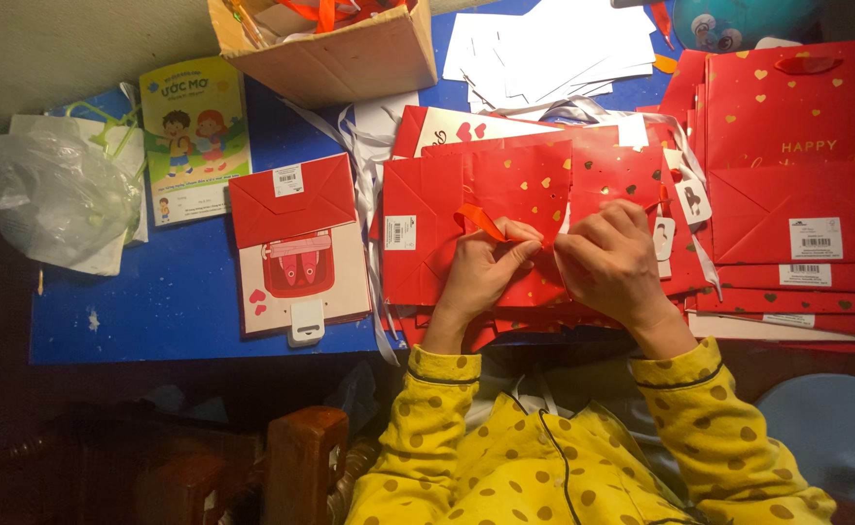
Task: The person ties red and white ribbons around red gift boxes and envelopes on a blue table. They thread the ribbons through slots, pull them tight, and form bows, then place the finished items into a stack.
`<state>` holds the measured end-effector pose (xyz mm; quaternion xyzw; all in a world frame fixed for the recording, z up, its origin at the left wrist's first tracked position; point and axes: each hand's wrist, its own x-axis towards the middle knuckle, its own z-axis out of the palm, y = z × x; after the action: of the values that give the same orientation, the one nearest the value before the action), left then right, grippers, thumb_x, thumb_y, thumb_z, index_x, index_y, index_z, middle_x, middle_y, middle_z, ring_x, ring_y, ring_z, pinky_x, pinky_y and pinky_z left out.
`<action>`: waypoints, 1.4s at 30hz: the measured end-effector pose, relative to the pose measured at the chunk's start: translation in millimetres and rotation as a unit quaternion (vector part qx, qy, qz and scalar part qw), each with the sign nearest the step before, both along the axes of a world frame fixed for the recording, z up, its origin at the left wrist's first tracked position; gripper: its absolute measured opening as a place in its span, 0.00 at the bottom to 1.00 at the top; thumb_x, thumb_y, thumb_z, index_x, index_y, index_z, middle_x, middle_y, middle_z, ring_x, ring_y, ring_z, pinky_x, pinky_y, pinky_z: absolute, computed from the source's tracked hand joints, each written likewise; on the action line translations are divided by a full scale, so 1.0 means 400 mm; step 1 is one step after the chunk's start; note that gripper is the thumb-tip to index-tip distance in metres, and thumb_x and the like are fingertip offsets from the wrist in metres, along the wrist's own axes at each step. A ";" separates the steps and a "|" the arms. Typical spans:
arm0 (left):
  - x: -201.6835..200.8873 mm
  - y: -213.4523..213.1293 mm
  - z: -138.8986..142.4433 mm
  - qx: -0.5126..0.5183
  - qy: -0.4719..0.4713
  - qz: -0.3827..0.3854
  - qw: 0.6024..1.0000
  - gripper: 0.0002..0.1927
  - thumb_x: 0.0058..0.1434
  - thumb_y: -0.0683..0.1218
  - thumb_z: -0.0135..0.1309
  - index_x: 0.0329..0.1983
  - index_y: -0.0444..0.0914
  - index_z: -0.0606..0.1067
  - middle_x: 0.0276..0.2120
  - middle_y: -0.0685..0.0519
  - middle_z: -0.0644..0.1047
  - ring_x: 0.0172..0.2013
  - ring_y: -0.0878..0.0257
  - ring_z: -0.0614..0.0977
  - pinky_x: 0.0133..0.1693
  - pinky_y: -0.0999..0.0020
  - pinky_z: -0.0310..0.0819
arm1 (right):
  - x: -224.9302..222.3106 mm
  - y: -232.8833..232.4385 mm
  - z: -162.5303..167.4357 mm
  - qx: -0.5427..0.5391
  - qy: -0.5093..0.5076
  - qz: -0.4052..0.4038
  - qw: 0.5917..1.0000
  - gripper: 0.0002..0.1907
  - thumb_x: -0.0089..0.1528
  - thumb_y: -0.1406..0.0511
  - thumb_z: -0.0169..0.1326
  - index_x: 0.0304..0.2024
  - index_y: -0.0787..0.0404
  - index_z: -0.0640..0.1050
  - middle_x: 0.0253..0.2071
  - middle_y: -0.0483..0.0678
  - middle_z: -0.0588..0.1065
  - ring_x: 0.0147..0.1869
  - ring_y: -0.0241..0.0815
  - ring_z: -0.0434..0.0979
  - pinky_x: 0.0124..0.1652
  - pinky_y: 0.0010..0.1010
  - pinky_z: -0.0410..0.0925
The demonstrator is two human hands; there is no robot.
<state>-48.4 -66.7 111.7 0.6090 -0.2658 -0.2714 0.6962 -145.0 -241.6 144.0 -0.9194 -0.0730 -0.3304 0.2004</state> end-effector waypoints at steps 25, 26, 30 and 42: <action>0.019 -0.003 -0.035 -0.001 0.030 0.012 0.999 0.05 0.67 0.41 0.59 0.43 0.34 0.77 0.43 0.55 0.79 0.38 0.70 0.81 0.39 0.76 0.79 | -0.015 0.005 0.067 -0.006 0.115 -0.045 0.992 0.11 0.58 0.65 0.63 0.43 0.56 0.80 0.39 0.45 0.74 0.48 0.49 0.73 0.52 0.41 0.63; 0.019 -0.002 -0.035 -0.001 0.028 0.011 1.000 0.05 0.68 0.41 0.59 0.43 0.34 0.77 0.43 0.55 0.79 0.38 0.70 0.81 0.39 0.75 0.80 | -0.008 0.010 0.061 0.012 0.122 -0.026 0.992 0.10 0.58 0.66 0.63 0.42 0.57 0.80 0.39 0.45 0.74 0.47 0.50 0.73 0.53 0.41 0.63; 0.018 -0.005 -0.037 -0.002 0.016 0.013 1.000 0.05 0.68 0.41 0.59 0.43 0.33 0.77 0.43 0.54 0.79 0.38 0.70 0.81 0.39 0.75 0.79 | 0.004 0.009 0.034 0.046 0.122 -0.018 0.991 0.08 0.57 0.68 0.62 0.39 0.58 0.79 0.37 0.45 0.73 0.46 0.49 0.73 0.52 0.41 0.63; 0.014 -0.003 -0.025 -0.012 0.048 0.036 0.998 0.08 0.73 0.43 0.51 0.44 0.33 0.74 0.39 0.52 0.82 0.38 0.67 0.84 0.39 0.72 0.84 | -0.001 0.015 0.021 -0.007 0.067 -0.024 0.997 0.07 0.57 0.71 0.61 0.37 0.58 0.78 0.32 0.44 0.72 0.40 0.48 0.73 0.48 0.39 0.65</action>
<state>-42.7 -68.0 101.8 0.5961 -0.2138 -0.2718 0.7246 -145.3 -235.4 152.5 -0.9424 -0.0390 -0.2721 0.1905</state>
